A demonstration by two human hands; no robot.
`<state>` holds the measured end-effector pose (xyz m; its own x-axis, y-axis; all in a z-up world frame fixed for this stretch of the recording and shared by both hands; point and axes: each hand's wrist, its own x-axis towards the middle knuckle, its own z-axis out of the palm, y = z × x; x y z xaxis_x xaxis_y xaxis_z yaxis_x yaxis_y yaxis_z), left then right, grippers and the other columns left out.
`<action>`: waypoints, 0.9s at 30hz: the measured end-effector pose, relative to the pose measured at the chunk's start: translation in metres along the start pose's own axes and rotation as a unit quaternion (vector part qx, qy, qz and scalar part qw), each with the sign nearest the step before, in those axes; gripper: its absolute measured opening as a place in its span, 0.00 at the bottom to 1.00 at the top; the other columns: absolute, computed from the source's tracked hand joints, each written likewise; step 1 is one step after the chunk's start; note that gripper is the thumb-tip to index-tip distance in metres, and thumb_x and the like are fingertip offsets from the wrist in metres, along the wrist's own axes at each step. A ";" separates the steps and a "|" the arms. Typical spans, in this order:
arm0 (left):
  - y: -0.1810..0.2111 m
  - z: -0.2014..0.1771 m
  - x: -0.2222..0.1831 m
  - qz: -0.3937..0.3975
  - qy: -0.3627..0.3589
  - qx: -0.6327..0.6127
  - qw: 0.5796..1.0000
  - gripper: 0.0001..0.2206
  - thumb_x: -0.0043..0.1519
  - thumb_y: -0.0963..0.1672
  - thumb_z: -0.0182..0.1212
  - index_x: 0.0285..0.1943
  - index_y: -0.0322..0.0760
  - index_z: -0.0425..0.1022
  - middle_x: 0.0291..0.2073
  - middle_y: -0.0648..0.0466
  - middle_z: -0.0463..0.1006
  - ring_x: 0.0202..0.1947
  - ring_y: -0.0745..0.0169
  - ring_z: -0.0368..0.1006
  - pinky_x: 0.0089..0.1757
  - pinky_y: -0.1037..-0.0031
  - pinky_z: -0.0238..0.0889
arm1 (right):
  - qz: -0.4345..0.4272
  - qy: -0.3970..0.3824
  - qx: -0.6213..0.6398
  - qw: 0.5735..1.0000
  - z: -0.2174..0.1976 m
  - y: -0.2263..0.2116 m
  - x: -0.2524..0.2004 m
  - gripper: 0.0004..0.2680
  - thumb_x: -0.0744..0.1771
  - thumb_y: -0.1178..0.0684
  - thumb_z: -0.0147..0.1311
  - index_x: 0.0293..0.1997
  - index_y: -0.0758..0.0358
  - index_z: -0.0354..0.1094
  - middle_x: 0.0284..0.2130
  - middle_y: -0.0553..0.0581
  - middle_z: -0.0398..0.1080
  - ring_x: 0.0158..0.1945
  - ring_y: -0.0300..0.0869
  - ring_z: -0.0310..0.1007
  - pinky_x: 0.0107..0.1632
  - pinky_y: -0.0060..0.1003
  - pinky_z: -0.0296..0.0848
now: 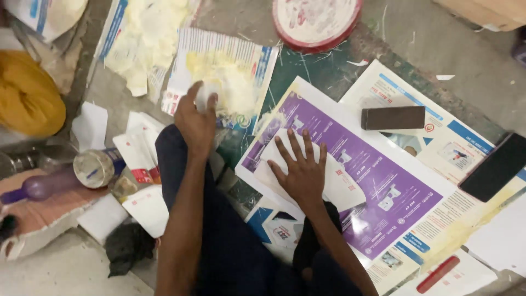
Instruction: Manually sorting and organizing stacks of paper and envelopes on the floor.
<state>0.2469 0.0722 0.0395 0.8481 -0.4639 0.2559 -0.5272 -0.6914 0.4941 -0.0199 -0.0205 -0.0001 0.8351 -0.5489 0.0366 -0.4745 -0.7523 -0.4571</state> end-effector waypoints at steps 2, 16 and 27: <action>-0.001 0.017 -0.013 0.030 -0.006 0.054 0.998 0.18 0.61 0.44 0.72 0.59 0.33 0.79 0.43 0.37 0.82 0.45 0.43 0.78 0.46 0.58 0.70 | 0.000 -0.017 0.006 1.000 0.001 0.003 -0.002 0.22 0.67 0.32 0.54 0.70 0.39 0.63 0.72 0.51 0.57 0.77 0.50 0.45 0.73 0.66 0.40; 0.091 -0.029 -0.080 -0.280 -0.264 -0.513 0.768 0.16 0.67 0.43 0.61 0.65 0.36 0.74 0.52 0.50 0.79 0.49 0.57 0.78 0.45 0.66 0.73 | 0.264 0.097 0.072 0.957 0.028 0.046 -0.101 0.12 0.71 0.36 0.57 0.62 0.33 0.68 0.73 0.42 0.63 0.82 0.44 0.43 0.82 0.53 0.39; 0.120 -0.001 -0.109 0.351 -0.257 0.089 0.896 0.19 0.58 0.41 0.61 0.59 0.39 0.81 0.48 0.42 0.77 0.43 0.47 0.71 0.38 0.62 0.67 | 0.273 -0.050 0.018 0.961 -0.010 0.034 -0.065 0.40 0.61 0.25 0.63 0.78 0.47 0.47 0.78 0.63 0.34 0.79 0.64 0.20 0.70 0.73 0.22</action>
<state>0.0911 0.0399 0.0715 0.1915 -0.9814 0.0129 -0.9604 -0.1847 0.2085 -0.0932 -0.0147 -0.0089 0.4877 -0.8192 -0.3016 -0.8410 -0.3481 -0.4142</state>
